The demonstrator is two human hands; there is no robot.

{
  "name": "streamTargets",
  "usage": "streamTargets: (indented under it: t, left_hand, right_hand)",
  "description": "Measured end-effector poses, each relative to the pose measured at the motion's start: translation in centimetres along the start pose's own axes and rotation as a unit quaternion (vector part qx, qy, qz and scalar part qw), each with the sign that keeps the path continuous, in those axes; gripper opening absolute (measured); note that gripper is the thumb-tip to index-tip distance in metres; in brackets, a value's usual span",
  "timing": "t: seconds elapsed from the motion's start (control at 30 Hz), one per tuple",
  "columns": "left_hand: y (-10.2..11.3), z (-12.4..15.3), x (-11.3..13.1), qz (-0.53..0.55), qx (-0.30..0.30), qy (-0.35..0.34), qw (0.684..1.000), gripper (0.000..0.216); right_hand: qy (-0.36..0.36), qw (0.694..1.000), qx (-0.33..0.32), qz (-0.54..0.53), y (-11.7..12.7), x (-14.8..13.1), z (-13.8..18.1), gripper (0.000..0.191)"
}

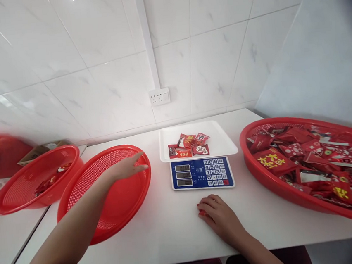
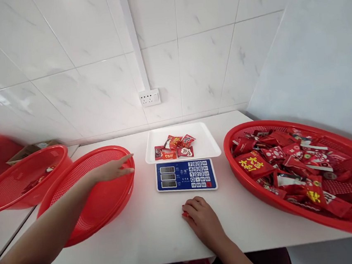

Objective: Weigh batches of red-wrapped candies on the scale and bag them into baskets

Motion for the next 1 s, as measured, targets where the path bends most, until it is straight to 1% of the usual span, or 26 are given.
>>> streamTargets:
  t: [0.03, 0.07, 0.13, 0.2, 0.3, 0.47, 0.5, 0.53, 0.63, 0.67, 0.7, 0.77, 0.83, 0.9, 1.0]
  left_hand:
    - [-0.8, -0.3, 0.9, -0.002, -0.032, -0.01, 0.999, 0.079]
    - [-1.3, -0.6, 1.8, -0.005, -0.052, -0.016, 0.999, 0.081]
    - [-1.7, -1.1, 3.0, -0.011, -0.065, -0.019, 0.998, 0.085]
    - [-1.7, -1.6, 3.9, -0.014, -0.069, -0.02, 0.997, 0.088]
    - [-1.2, -2.3, 4.2, -0.033, -0.08, -0.017, 0.996, 0.092]
    - [0.3, -2.8, 3.8, -0.055, -0.104, -0.03, 0.993, 0.1]
    - [0.6, -2.7, 3.9, -0.061, -0.101, -0.035, 0.992, 0.099]
    - [1.1, -2.7, 4.1, -0.068, -0.085, -0.038, 0.993, 0.096]
    - [2.6, -2.8, 5.7, -0.08, 0.014, -0.045, 0.996, 0.075]
    - [2.8, -3.0, 6.6, -0.081, 0.043, -0.053, 0.994, 0.069]
    - [2.8, -3.5, 7.6, -0.082, 0.06, -0.066, 0.993, 0.065]
    - [2.3, -4.7, 9.5, -0.088, 0.067, -0.094, 0.989, 0.061]
    - [1.5, -6.4, 11.0, -0.096, 0.06, -0.114, 0.987, 0.06]
    - [1.0, -7.9, 11.8, -0.107, 0.056, -0.12, 0.985, 0.053]
    - [0.7, -9.5, 12.3, -0.116, 0.064, -0.127, 0.983, 0.037]
  right_hand:
    - [-0.013, 1.0, 0.009, -0.001, 0.2, 0.9, 0.5, 0.019]
    - [-0.03, 0.999, 0.018, -0.003, 0.4, 1.8, 1.1, 0.019]
    - [-0.069, 0.997, 0.036, -0.011, 0.8, 3.6, 2.1, 0.021]
    - [-0.099, 0.994, 0.047, -0.023, 1.1, 4.9, 2.8, 0.023]
    - [-0.115, 0.991, 0.049, -0.039, 1.2, 5.4, 3.1, 0.023]
    - [-0.111, 0.99, 0.076, -0.041, 1.3, 5.3, 3.0, 0.024]
    - [-0.11, 0.99, 0.082, -0.04, 1.4, 5.3, 3.1, 0.025]
    - [-0.111, 0.989, 0.086, -0.039, 1.4, 5.3, 3.1, 0.026]
    - [-0.114, 0.989, 0.086, -0.043, 1.5, 5.4, 3.1, 0.026]
    - [-0.116, 0.989, 0.083, -0.045, 1.5, 5.4, 3.0, 0.026]
    - [-0.119, 0.988, 0.081, -0.047, 1.5, 5.5, 3.0, 0.026]
    - [-0.124, 0.988, 0.078, -0.051, 1.5, 5.5, 3.0, 0.025]
    - [-0.127, 0.987, 0.077, -0.057, 1.5, 5.6, 3.0, 0.025]
    - [-0.128, 0.987, 0.077, -0.061, 1.5, 5.6, 3.0, 0.025]
    - [-0.124, 0.987, 0.081, -0.066, 1.7, 5.4, 3.0, 0.025]
Point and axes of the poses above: each hand's wrist, its own z-axis away from the middle knuckle, its own y-axis out of the back of the hand, x = y × z, the point moved 7 cm from there along -z, towards the middle knuckle, and after that the axes turned 11 degrees about -x, right-handed, at the moved point
